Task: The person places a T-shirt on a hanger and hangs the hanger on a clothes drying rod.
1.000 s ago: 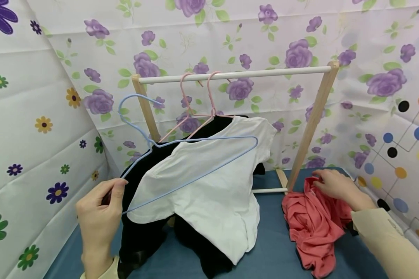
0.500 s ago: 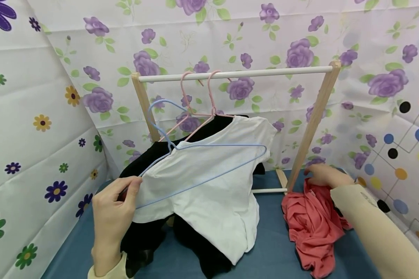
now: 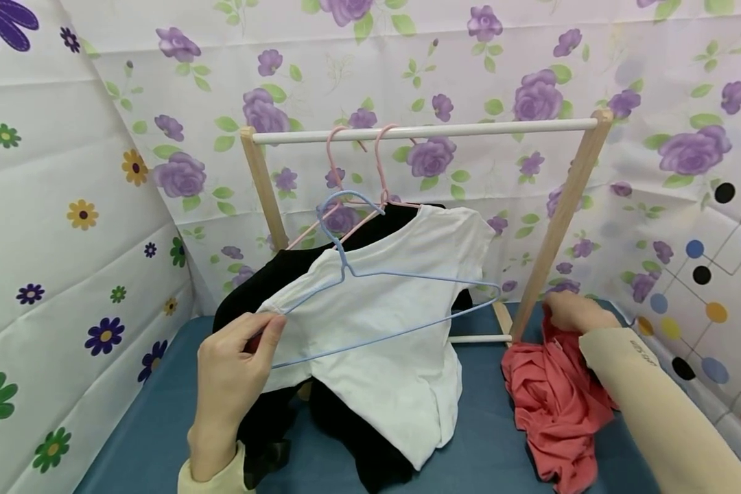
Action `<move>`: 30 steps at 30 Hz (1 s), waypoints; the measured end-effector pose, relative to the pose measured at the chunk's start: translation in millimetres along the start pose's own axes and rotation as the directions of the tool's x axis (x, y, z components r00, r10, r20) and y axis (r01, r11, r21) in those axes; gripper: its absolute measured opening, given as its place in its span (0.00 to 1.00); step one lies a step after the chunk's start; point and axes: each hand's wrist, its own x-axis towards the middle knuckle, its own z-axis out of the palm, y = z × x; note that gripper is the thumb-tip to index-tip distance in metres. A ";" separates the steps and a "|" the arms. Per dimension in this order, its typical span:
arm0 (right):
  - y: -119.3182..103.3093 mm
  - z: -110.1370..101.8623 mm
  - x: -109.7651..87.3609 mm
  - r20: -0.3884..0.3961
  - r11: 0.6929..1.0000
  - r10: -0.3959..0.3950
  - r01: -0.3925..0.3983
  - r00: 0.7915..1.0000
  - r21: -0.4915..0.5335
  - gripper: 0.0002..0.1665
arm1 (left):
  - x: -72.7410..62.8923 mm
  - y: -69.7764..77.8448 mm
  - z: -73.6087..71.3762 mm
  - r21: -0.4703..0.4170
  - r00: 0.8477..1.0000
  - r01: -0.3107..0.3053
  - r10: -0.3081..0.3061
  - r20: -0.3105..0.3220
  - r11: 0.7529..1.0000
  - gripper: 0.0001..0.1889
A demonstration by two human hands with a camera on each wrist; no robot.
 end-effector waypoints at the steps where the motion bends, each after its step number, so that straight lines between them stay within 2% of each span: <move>1: 0.9 -1.6 -0.2 -0.020 1.000 -0.012 0.012 1.000 -0.009 0.08 | 0.3 0.4 1.1 0.004 1.000 -0.004 0.004 0.001 1.000 0.03; 9: 1.8 -21.6 -11.6 -0.165 0.995 -0.083 0.072 0.983 -0.075 0.07 | -0.5 1.0 8.8 0.013 0.999 -0.033 0.033 0.010 0.999 0.02; 19: -8.5 -44.8 -38.2 -0.265 0.993 -0.115 0.110 0.957 -0.032 0.13 | -2.2 3.6 16.4 0.012 0.999 -0.035 0.034 0.033 0.999 0.01; 25: -21.3 -57.9 -57.0 -0.317 0.998 -0.050 0.061 0.947 0.025 0.12 | -2.1 3.1 18.6 0.018 0.999 -0.034 0.034 0.037 0.999 0.02; 30: -32.6 -66.9 -67.4 -0.358 0.999 0.004 0.014 0.934 0.049 0.16 | -2.6 3.2 19.5 0.015 0.999 -0.031 0.030 0.034 0.999 0.03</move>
